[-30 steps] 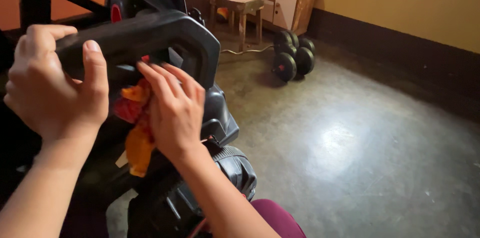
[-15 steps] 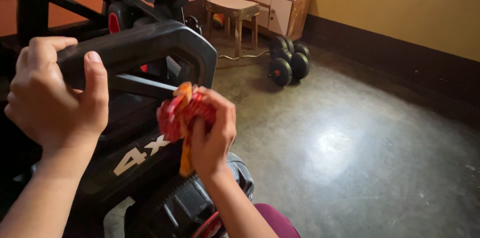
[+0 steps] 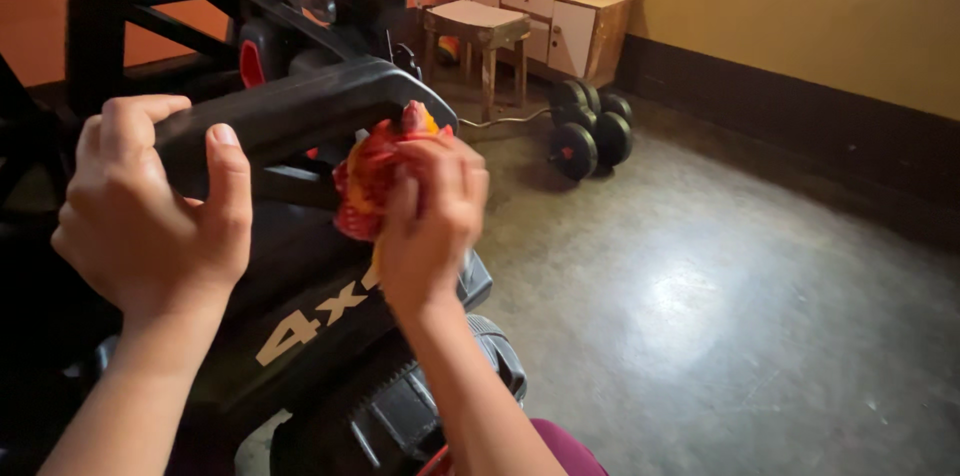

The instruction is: The person wipes the exterior of a black and red toy car with a cloth, cleaning the side panels, roof, and front grill area.

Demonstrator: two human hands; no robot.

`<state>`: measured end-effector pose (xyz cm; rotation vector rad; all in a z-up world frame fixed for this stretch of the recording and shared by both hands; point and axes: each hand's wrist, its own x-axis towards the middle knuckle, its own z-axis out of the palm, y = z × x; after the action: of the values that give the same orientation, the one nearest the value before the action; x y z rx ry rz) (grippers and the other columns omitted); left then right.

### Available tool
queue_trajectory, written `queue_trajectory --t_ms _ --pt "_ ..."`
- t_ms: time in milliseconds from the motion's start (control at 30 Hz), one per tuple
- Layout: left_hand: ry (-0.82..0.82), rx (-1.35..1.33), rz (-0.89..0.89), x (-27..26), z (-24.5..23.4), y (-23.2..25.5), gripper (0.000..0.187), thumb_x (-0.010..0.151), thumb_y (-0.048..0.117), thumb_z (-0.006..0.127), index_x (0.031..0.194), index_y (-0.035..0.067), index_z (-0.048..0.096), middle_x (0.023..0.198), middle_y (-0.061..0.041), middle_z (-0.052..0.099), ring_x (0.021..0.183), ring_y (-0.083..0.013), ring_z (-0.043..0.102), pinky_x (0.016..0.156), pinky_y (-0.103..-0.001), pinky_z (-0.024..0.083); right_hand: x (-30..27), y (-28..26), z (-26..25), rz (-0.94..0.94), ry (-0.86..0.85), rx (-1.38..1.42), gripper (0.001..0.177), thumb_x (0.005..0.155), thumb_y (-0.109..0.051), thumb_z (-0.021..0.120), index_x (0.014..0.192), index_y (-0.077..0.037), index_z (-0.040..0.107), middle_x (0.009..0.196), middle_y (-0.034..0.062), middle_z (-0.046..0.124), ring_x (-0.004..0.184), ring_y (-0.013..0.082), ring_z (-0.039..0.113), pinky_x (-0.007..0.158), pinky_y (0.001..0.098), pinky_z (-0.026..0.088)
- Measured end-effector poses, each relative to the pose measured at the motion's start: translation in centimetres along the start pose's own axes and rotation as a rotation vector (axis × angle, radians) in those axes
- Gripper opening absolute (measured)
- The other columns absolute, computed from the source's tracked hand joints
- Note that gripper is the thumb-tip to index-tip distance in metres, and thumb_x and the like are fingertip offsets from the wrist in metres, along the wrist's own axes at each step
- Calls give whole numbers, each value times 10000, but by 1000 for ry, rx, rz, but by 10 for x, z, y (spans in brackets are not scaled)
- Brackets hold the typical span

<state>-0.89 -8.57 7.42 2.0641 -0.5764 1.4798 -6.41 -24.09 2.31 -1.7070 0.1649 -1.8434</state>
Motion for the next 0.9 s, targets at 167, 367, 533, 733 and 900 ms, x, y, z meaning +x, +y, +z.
queue_trajectory --t_ms 167,367,533,733,900 --pt "-5 -22 -18 4 -2 3 317 1073 397 673 1174 96 668 1053 -87 694 851 -323 698 705 -451 536 -14 -28 -6 -244 -206 -199 456 906 -244 623 1273 23 576 1269 211 609 1170 417 561 1023 481 377" --pt "-1 -12 -20 1 0 2 302 1049 379 660 1176 105 661 1062 -77 691 859 -327 694 713 -451 538 -10 -33 25 33 -214 -22 169 1024 -134 540 1147 -56 625 1113 128 697 1128 332 638 1015 442 420" --pt "-3 1 -31 3 -2 4 295 1034 374 663 1161 108 657 1048 -71 688 869 -332 693 701 -455 535 -6 -53 44 235 -121 130 100 1009 -76 553 1022 -45 647 965 112 716 956 305 683 892 386 491" --pt "2 0 -14 2 -3 4 301 1046 381 658 1176 110 655 1072 -75 687 866 -324 699 732 -461 545 -13 -61 39 471 -66 450 147 1047 -87 552 1043 -28 686 973 72 753 938 176 722 882 284 545" --pt "-14 7 -49 4 -5 7 317 1037 397 672 1173 111 664 1048 -80 688 870 -339 693 712 -465 540 -20 -53 42 587 34 831 174 1075 -86 537 1074 4 687 1043 66 712 998 125 661 949 259 521"
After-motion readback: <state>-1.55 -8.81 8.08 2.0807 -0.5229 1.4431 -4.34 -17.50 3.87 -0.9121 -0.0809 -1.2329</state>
